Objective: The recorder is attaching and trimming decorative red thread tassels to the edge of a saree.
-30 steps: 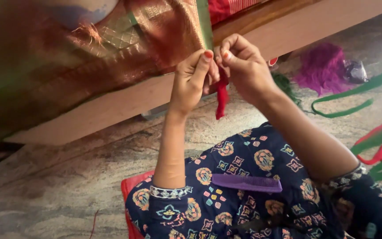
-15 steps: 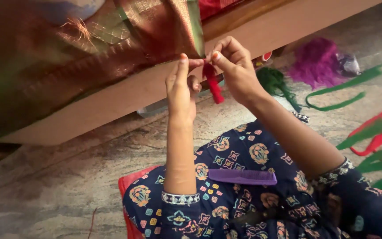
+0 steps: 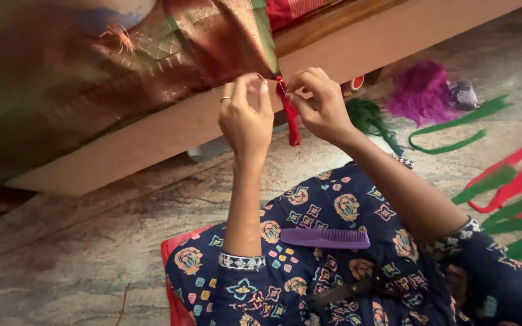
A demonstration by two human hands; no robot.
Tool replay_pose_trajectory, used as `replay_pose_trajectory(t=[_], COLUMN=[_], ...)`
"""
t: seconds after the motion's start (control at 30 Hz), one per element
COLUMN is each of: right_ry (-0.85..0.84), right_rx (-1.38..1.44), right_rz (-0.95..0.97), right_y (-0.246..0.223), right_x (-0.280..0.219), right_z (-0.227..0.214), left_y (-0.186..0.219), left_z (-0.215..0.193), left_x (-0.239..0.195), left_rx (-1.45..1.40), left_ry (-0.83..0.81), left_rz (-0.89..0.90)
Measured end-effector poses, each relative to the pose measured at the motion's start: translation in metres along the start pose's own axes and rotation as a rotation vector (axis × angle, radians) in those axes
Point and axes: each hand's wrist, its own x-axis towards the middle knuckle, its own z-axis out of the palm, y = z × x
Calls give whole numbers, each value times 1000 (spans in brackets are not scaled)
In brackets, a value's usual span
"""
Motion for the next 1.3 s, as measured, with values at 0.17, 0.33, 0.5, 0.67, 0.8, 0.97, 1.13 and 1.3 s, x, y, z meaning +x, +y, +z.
replay_pose_trajectory(t=[0.17,0.33,0.5,0.67,0.8,0.97,1.13,1.3], right_ry=[16,27,11,11,5,-4,-152,-1154], right_rx=[70,191,164,215,120,98,-77,-190], right_rz=[65,146,150,208,149,125,1,-44], right_y=[8,19,18,16,13,5,12,-3], right_x=[-1,-5,-5,-7,-6,-10,-43,-179], right_z=[-3,-5,-5,-4,-3,2,4,-17], left_y=[-16,-6,-7,-4,-8,-5,-21,-50], left_z=[20,25,32,21,24,38,60,59], left_x=[2,2,5,0,-6,-12,-26,-32], left_rx=[31,-407,-889,-444,-476,-676,-866,-878], left_ry=[-24,60,-81,-35,-41,-197,-45,-41], left_rz=[209,246,-70,-106,-93,-404,-459,-400])
